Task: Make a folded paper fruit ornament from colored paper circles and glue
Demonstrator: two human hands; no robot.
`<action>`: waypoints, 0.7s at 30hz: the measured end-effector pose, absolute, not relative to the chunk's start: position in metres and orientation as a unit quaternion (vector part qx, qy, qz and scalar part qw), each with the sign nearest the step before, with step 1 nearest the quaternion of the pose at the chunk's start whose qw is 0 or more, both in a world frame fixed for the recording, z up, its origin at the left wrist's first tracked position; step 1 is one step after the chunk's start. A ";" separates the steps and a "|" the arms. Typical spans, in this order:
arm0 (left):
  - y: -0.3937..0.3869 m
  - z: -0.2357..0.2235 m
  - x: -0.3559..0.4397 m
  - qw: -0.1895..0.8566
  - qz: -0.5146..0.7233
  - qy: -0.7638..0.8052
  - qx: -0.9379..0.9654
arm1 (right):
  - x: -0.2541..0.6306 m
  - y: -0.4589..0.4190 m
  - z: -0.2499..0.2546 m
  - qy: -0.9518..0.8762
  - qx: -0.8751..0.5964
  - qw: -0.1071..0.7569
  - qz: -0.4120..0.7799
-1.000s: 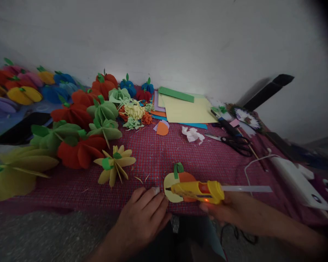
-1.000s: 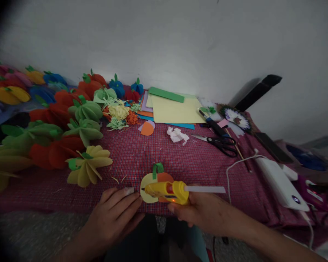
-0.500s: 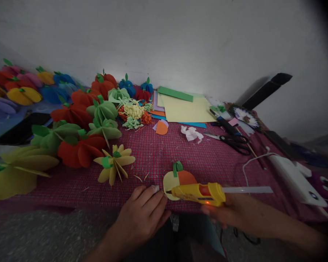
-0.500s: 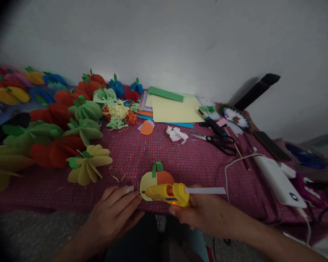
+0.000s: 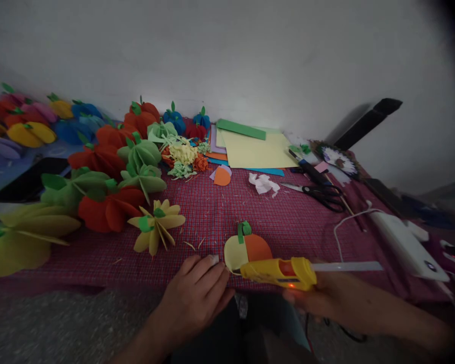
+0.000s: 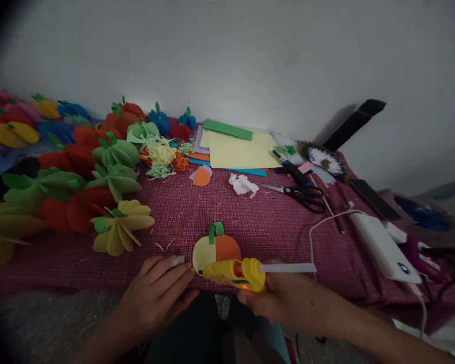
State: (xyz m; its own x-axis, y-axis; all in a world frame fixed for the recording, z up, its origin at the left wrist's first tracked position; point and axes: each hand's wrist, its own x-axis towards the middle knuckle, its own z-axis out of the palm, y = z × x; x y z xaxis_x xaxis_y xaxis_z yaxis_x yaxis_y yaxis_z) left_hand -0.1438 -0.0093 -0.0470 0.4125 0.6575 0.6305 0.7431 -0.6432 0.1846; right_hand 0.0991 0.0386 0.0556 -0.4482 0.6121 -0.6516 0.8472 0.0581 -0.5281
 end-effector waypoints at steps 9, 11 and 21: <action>-0.010 -0.047 -0.144 0.060 -0.341 -0.419 -0.839 | 0.110 0.038 0.053 0.707 0.511 0.093 -0.480; -0.009 -0.046 -0.144 0.065 -0.344 -0.418 -0.838 | 0.115 0.037 0.051 0.696 0.516 0.099 -0.489; -0.010 -0.047 -0.146 0.065 -0.334 -0.413 -0.845 | 0.128 0.033 0.055 0.673 0.552 0.100 -0.482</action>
